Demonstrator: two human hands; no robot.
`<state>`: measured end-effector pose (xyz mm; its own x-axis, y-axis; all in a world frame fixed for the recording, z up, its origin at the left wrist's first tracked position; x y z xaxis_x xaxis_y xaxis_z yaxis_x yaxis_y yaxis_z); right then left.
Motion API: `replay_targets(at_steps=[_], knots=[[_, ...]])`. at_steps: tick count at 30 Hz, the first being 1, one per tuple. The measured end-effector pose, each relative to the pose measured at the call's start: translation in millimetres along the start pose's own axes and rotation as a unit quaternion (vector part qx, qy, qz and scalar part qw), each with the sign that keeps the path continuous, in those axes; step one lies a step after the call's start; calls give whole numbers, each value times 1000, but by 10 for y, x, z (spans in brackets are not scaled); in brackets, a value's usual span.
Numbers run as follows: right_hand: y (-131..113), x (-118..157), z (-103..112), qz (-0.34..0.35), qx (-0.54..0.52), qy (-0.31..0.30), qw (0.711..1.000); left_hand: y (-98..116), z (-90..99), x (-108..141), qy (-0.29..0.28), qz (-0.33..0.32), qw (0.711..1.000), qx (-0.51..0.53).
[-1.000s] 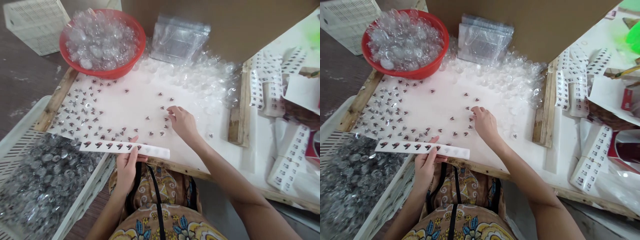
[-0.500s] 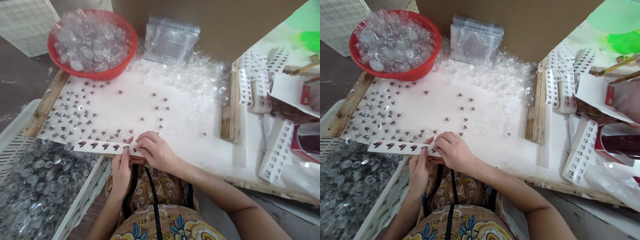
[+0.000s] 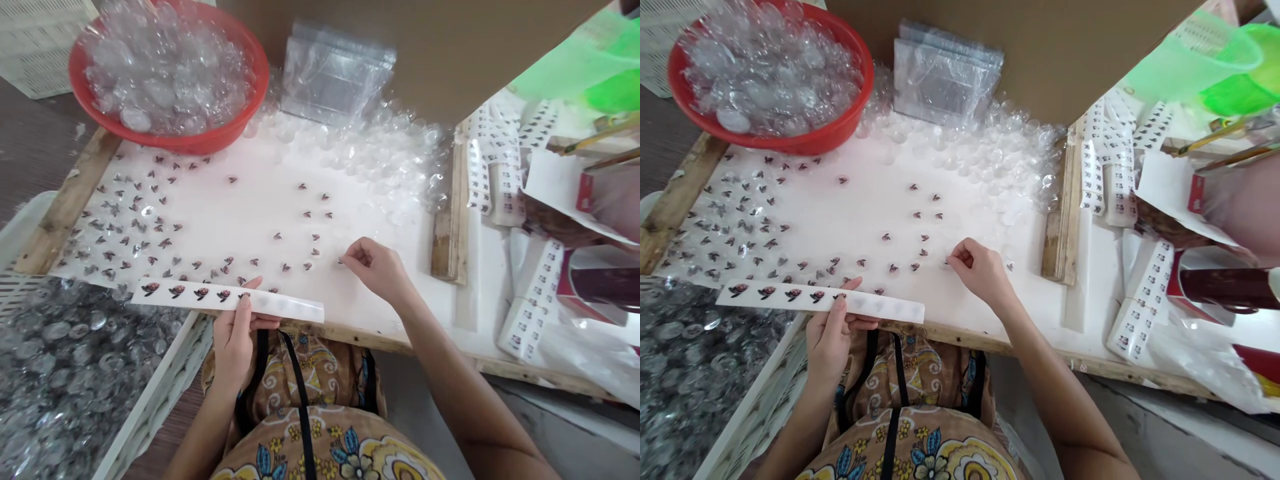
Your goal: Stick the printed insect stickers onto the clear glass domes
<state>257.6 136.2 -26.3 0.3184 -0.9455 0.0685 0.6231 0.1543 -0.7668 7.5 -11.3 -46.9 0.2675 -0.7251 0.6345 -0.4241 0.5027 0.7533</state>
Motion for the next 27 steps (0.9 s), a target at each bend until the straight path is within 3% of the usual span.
replay_targets(at_steps=[6,12,17,20,23,27], knots=[[-47,-42,-83,10,38,-19,999,1,10,-14,0,-4,1000,2],[-218,-10,-247,106,154,-16,982,4,9,-21,2,-18,1000,-5],[-257,-3,-321,108,147,-37,983,17,-20,9,-18,-4,1000,-13],[-441,12,-298,139,155,-14,978,48,-26,32,-21,6,1000,-19],[-800,58,-429,191,49,-26,980,72,-38,41,-26,11,999,-36],[-1262,97,-811,231,-146,-135,953,92,-33,26,-26,-12,999,-44]])
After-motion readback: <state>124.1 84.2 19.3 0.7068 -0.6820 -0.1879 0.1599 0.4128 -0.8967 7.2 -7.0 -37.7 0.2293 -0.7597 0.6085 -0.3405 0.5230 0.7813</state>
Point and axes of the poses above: each hand's wrist, its own x-axis away from the middle knuckle, its own z-axis out of the back of the hand, y = z × x, the point moved 7 cm from there along -x, towards the middle knuckle, and after that the axes turned 13 degrees about z, right-handed, at the moved point
